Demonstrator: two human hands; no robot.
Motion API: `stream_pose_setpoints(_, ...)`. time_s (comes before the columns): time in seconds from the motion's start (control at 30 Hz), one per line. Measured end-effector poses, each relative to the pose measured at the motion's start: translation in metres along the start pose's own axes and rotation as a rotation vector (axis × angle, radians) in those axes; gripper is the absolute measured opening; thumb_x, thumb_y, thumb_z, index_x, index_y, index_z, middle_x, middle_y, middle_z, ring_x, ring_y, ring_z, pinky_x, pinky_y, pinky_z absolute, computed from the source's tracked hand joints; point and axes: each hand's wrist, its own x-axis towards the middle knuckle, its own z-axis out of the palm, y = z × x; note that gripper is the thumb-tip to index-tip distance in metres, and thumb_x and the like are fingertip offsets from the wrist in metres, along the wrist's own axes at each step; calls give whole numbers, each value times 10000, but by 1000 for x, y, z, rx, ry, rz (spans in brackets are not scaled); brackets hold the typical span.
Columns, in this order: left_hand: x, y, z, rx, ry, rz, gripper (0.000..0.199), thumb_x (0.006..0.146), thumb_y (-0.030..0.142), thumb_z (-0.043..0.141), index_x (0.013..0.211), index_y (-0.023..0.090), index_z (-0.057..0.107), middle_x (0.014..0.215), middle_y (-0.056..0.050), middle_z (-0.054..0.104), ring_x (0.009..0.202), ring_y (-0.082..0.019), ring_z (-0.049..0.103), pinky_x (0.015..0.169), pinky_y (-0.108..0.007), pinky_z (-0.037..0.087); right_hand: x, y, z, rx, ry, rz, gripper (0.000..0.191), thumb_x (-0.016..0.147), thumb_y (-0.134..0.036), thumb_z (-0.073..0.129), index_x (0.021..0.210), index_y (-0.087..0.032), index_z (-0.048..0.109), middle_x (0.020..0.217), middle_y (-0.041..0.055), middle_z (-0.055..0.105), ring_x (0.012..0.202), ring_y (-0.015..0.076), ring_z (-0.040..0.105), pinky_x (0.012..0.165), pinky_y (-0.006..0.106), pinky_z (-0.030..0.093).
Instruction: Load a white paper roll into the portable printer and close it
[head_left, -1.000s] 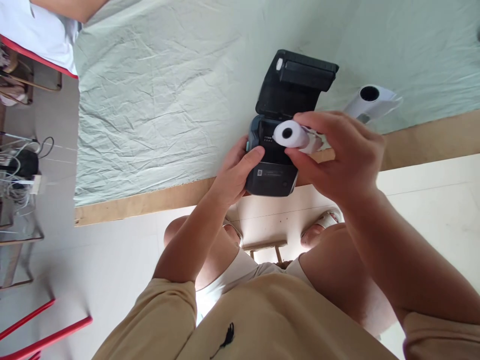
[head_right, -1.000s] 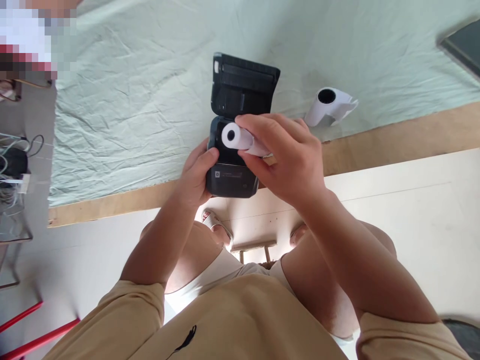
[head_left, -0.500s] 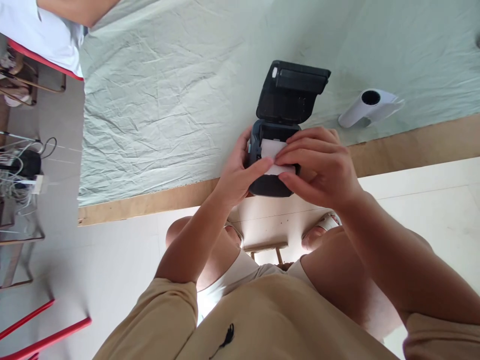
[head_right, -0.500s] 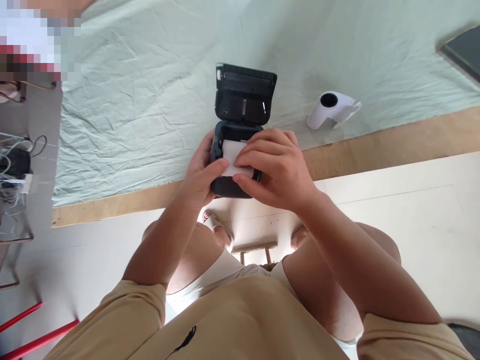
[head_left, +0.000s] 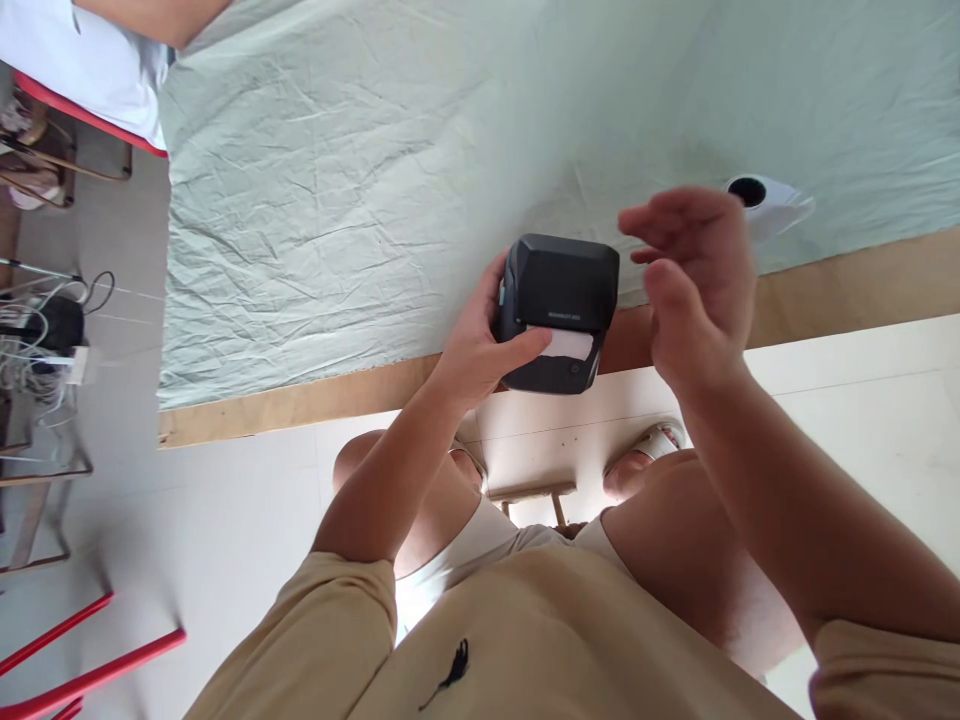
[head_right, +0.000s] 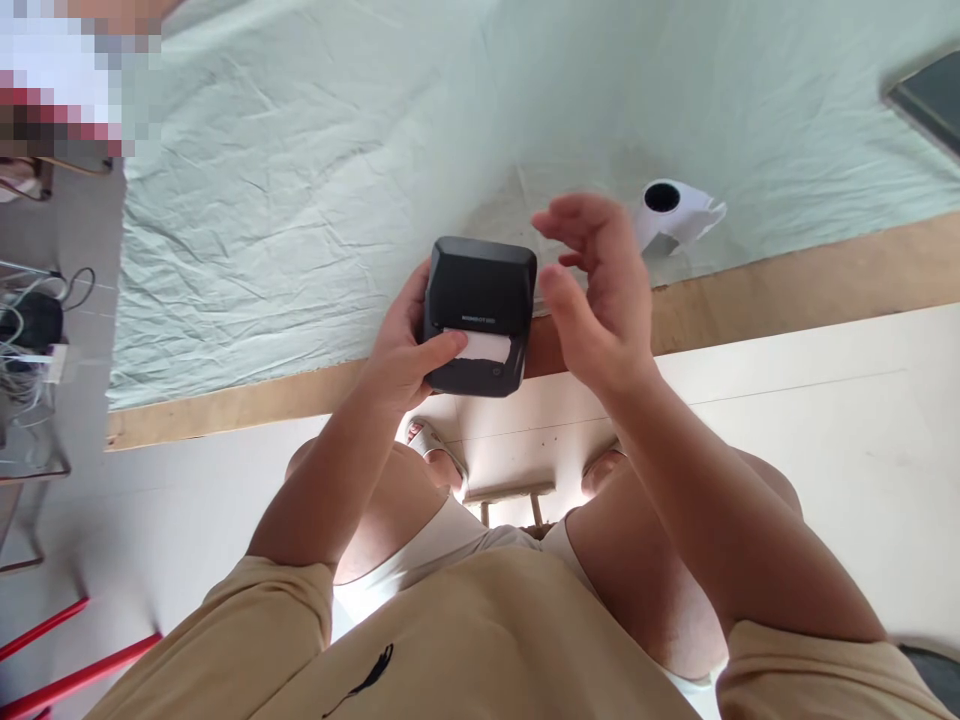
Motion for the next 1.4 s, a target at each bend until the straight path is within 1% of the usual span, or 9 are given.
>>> stream_pose_setpoints(0.17, 0, 0, -2, -59, -76, 38, 885, 764, 413, 1027, 1542, 356, 609, 1533, -53, 736, 1284, -296, 791, 948, -345, 721, -7, 3, 5, -77, -246, 58, 562, 1077, -640, 593, 1572, -379, 537, 1285, 69, 776, 1028, 278, 800, 839, 477, 711)
stream_pose_setpoints(0.37, -5, 8, 8, -105, 15, -65, 447, 901, 438, 920, 1284, 309, 732, 1017, -12, 782, 783, -182, 751, 630, -290, 635, -7, 11, 1, -34, -339, 109, 640, 1023, -661, 681, 1574, -364, 545, 1183, 43, 759, 838, 228, 747, 689, 400, 681)
stream_pose_setpoints(0.47, -6, 13, 14, -82, 49, -82, 396, 913, 448, 904, 1254, 318, 752, 944, 2, 765, 689, -159, 711, 563, -279, 581, -7, 15, 0, -23, -354, 116, 653, 999, -619, 728, 1574, -364, 550, 1181, 38, 770, 801, 219, 744, 692, 403, 692)
stream_pose_setpoints(0.63, 1, 10, 17, -124, 76, -61, 527, 967, 712, 758, 1313, 315, 737, 1130, -43, 842, 982, -294, 869, 644, -353, 657, -6, 11, 0, -81, -331, 76, 636, 1020, -567, 706, 1597, -369, 526, 1299, 59, 771, 975, 253, 790, 813, 437, 726)
stream_pose_setpoints(0.77, 6, 6, 14, -214, 52, -41, 385, 1050, 626, 705, 1235, 293, 758, 1184, -16, 874, 1237, -310, 865, 902, -380, 750, -3, 4, 0, -103, -295, 4, 621, 1061, -599, 648, 1608, -334, 520, 1502, 117, 728, 1315, 325, 761, 1059, 552, 700)
stream_pose_setpoints(0.93, 5, 7, 15, -296, 166, -141, 417, 1082, 592, 680, 893, 223, 715, 948, -64, 879, 1163, -333, 895, 857, -383, 765, -2, -4, -5, -70, -306, -83, 664, 1009, -509, 753, 1615, -365, 523, 1594, 122, 667, 1439, 356, 705, 1138, 603, 673)
stream_pose_setpoints(1.03, 5, 9, 16, -286, 193, -133, 480, 1130, 579, 597, 843, 216, 725, 861, -66, 853, 1137, -329, 902, 865, -404, 774, 1, -11, -9, -137, -282, -129, 724, 946, -449, 869, 1601, -375, 571, 1603, 137, 643, 1469, 384, 666, 1163, 625, 663)
stream_pose_setpoints(1.23, 7, 10, 18, -326, 190, -59, 538, 1198, 397, 475, 758, 211, 723, 631, -11, 706, 1066, -276, 913, 967, -411, 777, 12, -23, -19, -268, -272, -193, 661, 854, -420, 957, 1459, -336, 705, 1220, 90, 697, 1081, 277, 728, 886, 470, 694)
stream_pose_setpoints(1.4, 6, 10, 19, -348, 213, -114, 530, 1193, 486, 475, 842, 212, 763, 843, -41, 848, 1147, -281, 903, 970, -406, 780, 13, -38, -19, -343, -188, -130, 323, 944, -322, 827, 1257, -343, 747, 642, -105, 582, 508, 115, 467, 532, 301, 430)
